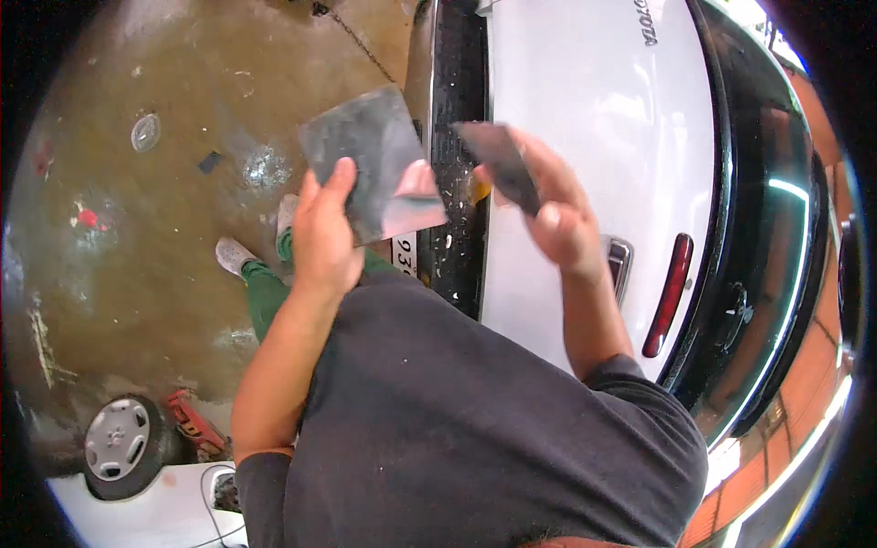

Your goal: The person uses sanding blocks and sandpaper to smooth filler on the body of a white vehicle, frequently checking the surface by hand and switching between different grades of sandpaper.

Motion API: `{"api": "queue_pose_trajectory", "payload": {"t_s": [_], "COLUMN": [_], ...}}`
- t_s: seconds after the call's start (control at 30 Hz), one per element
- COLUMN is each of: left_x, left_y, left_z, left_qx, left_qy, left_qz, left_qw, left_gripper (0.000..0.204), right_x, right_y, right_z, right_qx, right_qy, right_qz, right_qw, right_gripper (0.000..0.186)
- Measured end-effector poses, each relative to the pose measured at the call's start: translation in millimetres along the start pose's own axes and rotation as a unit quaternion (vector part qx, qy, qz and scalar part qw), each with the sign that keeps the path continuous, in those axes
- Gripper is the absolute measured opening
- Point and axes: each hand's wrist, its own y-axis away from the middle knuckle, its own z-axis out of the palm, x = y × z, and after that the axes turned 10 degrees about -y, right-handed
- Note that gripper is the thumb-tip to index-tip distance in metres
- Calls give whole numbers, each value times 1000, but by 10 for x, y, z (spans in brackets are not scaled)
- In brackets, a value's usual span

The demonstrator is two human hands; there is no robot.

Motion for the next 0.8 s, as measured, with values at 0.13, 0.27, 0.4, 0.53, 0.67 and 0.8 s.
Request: {"api": "queue_pose_trajectory", "payload": {"t_s": [0.13, 0.27, 0.4, 0.53, 0.67, 0.8], "left_x": [-37, -89, -88, 4, -16, -105], "left_y": [85, 142, 155, 180, 226, 286], "left_z": [248, 169, 33, -10, 60, 103], "left_qx": [-24, 24, 67, 78, 65, 39], "left_qy": [-4, -82, -72, -187, -320, -315], "left_qz": [-24, -42, -61, 122, 247, 286], "left_qw": [999, 995, 993, 972, 912, 904], "left_gripper": [30, 33, 32, 33, 37, 35], "right_x": [179, 402, 507, 358, 169, 61], "right_y": [199, 337, 461, 514, 407, 264], "right_z": [371, 374, 116, 69, 310, 460], "right_qx": [-52, -24, -1, 55, 24, 1], "right_qy": [113, 241, 300, 414, 493, 514], "right_qz": [-85, -35, 95, 62, -26, -45], "right_qw": [989, 970, 949, 906, 869, 856], "right_gripper": [62, 55, 51, 49, 52, 54]}}
